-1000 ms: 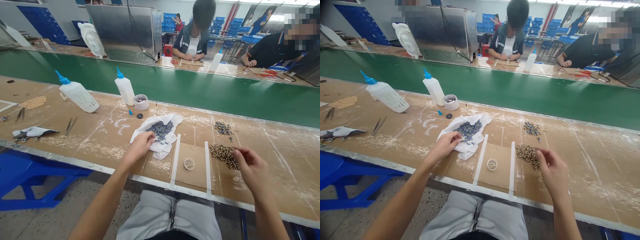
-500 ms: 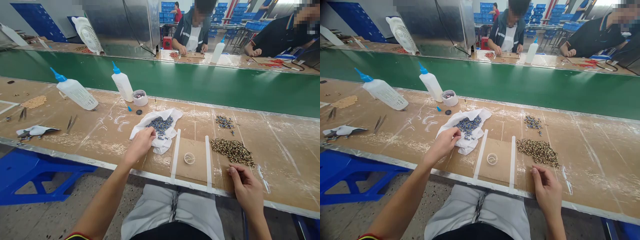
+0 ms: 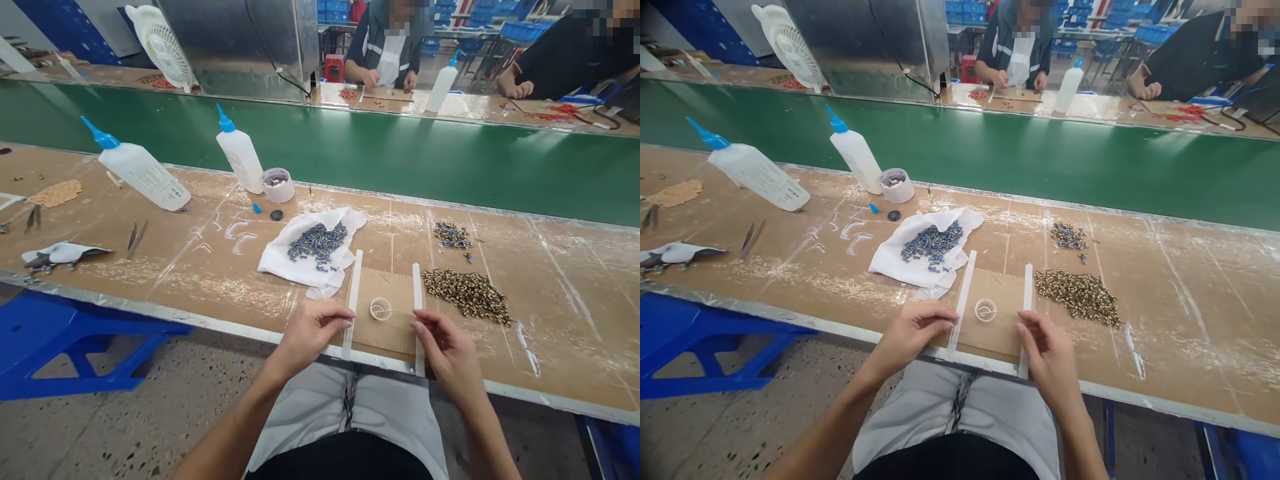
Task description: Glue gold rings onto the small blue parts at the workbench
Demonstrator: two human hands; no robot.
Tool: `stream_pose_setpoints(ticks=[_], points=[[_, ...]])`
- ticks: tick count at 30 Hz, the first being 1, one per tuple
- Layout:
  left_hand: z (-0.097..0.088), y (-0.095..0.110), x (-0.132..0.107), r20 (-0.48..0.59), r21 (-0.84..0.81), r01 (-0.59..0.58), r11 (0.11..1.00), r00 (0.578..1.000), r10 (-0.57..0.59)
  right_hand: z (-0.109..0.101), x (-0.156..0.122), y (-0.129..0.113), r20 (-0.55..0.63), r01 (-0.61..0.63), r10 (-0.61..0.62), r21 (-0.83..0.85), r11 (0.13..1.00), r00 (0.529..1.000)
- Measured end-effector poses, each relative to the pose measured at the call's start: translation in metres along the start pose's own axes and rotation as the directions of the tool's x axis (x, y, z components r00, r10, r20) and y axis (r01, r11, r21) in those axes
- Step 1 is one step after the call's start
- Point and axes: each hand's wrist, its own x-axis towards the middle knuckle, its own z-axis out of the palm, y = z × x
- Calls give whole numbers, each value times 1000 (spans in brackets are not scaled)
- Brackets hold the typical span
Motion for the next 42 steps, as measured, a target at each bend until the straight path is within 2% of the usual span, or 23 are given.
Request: stream_pose_setpoints(ticks=[4, 10, 18, 21, 24, 26, 29, 32, 34, 36, 39, 42], points=[[13, -4, 0, 80, -148, 99, 984, 993, -88, 17, 12, -21, 79, 70, -69, -15, 997, 995], [22, -14, -2, 145, -314, 173, 933, 980, -133, 24, 21, -39, 106, 173, -169, -28, 985, 980], [20, -13, -2, 174, -227, 124, 966, 981, -85, 32, 37, -44, 108, 311, -301, -92, 946, 947], [20, -12, -2, 187, -204, 118, 972, 979, -79, 37, 42, -48, 81, 390, -382, -179, 903, 921], [22, -10, -1, 186, -206, 131, 970, 978, -92, 34, 46, -49, 59, 446, -447, -265, 855, 892], [24, -8, 1, 209, -230, 159, 960, 972, -111, 29, 47, -48, 61, 450, -452, -282, 848, 890], [30, -8, 4, 254, -229, 176, 957, 960, -116, 23, 47, -43, 94, 420, -410, -239, 875, 907], [35, -11, 5, 215, -184, 151, 971, 970, -110, 24, 46, -38, 98, 339, -329, -105, 935, 939], [37, -13, 4, 186, -161, 137, 977, 977, -106, 28, 42, -35, 25, 250, -251, 35, 968, 968], [38, -13, 3, 178, -142, 127, 982, 979, -101, 32, 36, -31, -101, 155, -139, 173, 973, 985], [38, -10, 3, 153, -68, 69, 995, 987, -58, 35, 22, -26, -240, 58, 19, 312, 948, 971], [38, -7, 5, 133, 27, -22, 999, 991, 18, 38, 9, -25, -266, 23, 89, 388, 921, 960]])
